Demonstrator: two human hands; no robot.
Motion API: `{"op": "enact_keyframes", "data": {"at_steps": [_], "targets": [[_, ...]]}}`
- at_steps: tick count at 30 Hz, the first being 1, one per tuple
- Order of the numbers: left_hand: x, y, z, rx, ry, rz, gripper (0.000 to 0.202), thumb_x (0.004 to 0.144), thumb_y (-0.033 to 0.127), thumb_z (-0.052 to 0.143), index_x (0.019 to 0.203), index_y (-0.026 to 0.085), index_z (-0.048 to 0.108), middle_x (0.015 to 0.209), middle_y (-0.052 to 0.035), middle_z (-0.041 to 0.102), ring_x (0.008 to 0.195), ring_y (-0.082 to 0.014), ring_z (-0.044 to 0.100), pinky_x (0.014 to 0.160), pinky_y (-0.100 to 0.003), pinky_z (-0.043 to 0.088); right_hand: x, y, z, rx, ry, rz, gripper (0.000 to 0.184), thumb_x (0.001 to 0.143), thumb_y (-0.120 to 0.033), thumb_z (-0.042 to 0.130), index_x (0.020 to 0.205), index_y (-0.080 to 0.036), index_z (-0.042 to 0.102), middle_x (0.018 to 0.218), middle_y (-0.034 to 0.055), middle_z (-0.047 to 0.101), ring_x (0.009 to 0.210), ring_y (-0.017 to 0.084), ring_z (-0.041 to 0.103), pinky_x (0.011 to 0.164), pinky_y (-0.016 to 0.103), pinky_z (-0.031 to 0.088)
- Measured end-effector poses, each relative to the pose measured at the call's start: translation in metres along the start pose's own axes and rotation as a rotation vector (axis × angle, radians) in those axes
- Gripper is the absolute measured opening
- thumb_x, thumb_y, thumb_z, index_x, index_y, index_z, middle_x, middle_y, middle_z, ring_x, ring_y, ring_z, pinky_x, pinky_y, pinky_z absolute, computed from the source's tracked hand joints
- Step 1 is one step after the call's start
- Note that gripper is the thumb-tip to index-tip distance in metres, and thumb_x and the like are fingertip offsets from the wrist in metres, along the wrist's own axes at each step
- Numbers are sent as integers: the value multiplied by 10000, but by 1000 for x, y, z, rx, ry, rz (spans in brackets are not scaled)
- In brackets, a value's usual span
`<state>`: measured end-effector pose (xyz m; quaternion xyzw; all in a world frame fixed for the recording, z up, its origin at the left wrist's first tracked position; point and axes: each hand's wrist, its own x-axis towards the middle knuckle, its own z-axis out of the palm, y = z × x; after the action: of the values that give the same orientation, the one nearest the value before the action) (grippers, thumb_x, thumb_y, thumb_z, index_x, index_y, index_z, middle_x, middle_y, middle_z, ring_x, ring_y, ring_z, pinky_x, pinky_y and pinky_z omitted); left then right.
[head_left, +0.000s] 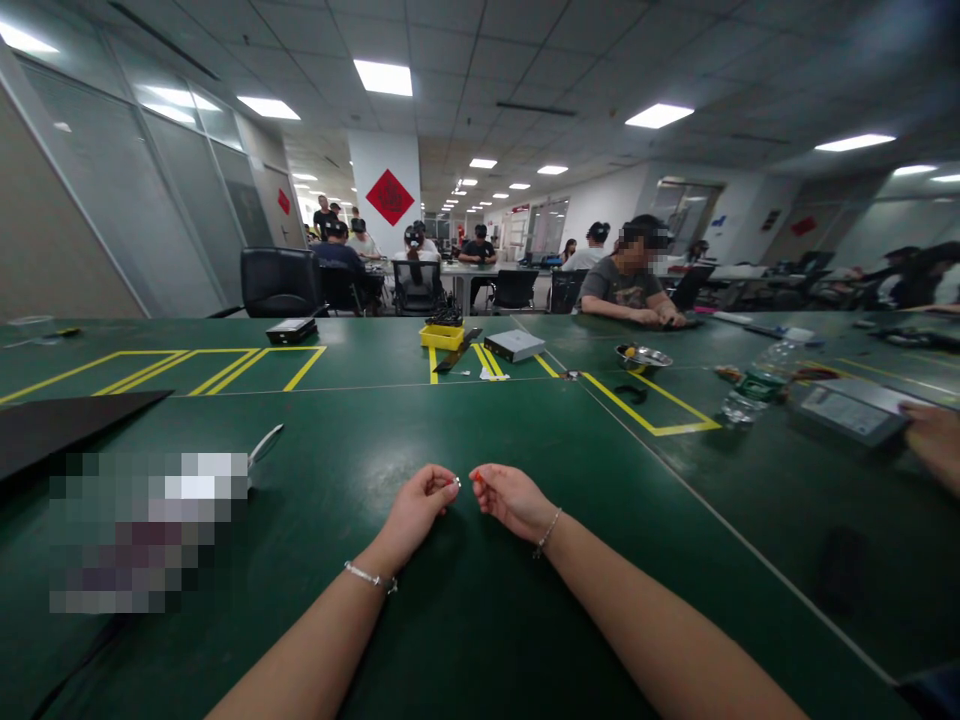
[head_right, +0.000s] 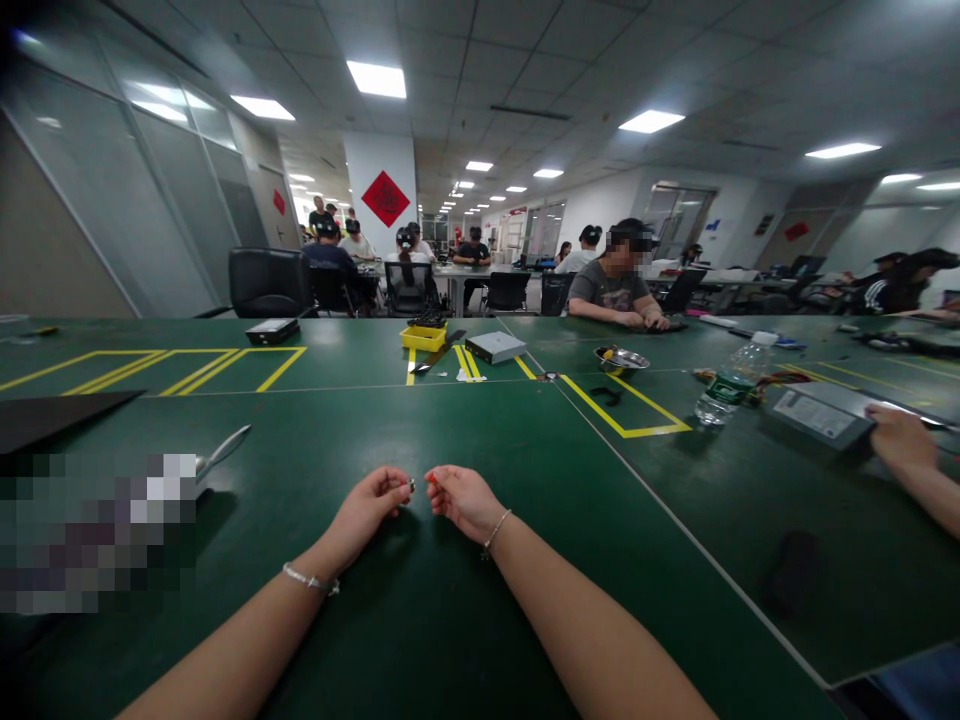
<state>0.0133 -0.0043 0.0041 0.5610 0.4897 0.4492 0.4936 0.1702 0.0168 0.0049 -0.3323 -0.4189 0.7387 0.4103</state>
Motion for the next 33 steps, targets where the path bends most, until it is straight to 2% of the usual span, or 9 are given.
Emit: {"op": "enact_keyframes", "data": {"at_steps": [6,11,14,17,21,26,33], "targets": [[0,0,2,19,17,30,234,613,209,577,822,151,487,585,54,482,523,-71,459,497,-189,356,-1,1,2,-69,6,10,223,703,-331,555,765,-121,515,615,24,586,496,71,526,493,198,410],[-2,1,3,215,73,77,179,622,204,561,788,150,524,617,38,495,563,-88,468,528,-207,364,0,2,0,-51,-18,24,244,726,-366,512,769,-127,500,628,46,605,499,86,548,491,205,412],[-4,1,3,399,159,196,132,648,206,537,774,167,536,668,21,518,619,-110,490,576,-232,378,-1,2,3,-57,17,1,260,718,-390,512,739,-131,501,606,39,598,495,85,539,497,212,409],[-7,3,6,560,246,322,74,678,208,512,743,181,535,703,9,518,660,-123,493,606,-247,379,-2,4,9,-69,118,-40,261,678,-384,559,739,-134,517,645,34,598,547,81,539,543,216,414],[-13,7,13,675,249,414,59,706,195,485,739,191,534,737,0,518,707,-132,497,635,-255,387,-3,8,15,-81,184,-90,290,620,-380,609,752,-128,551,727,40,597,646,93,543,611,229,414],[-17,11,20,751,270,427,68,717,194,473,746,193,535,753,-8,520,723,-140,502,634,-263,396,-5,13,20,-63,230,-113,292,569,-360,645,726,-134,548,675,13,583,596,83,525,601,235,415],[-20,12,22,786,308,363,95,742,261,463,740,190,526,753,-3,522,705,-135,507,604,-254,395,-6,20,28,-137,328,-180,275,621,-406,585,634,-132,554,606,3,560,570,89,513,566,234,431]]}}
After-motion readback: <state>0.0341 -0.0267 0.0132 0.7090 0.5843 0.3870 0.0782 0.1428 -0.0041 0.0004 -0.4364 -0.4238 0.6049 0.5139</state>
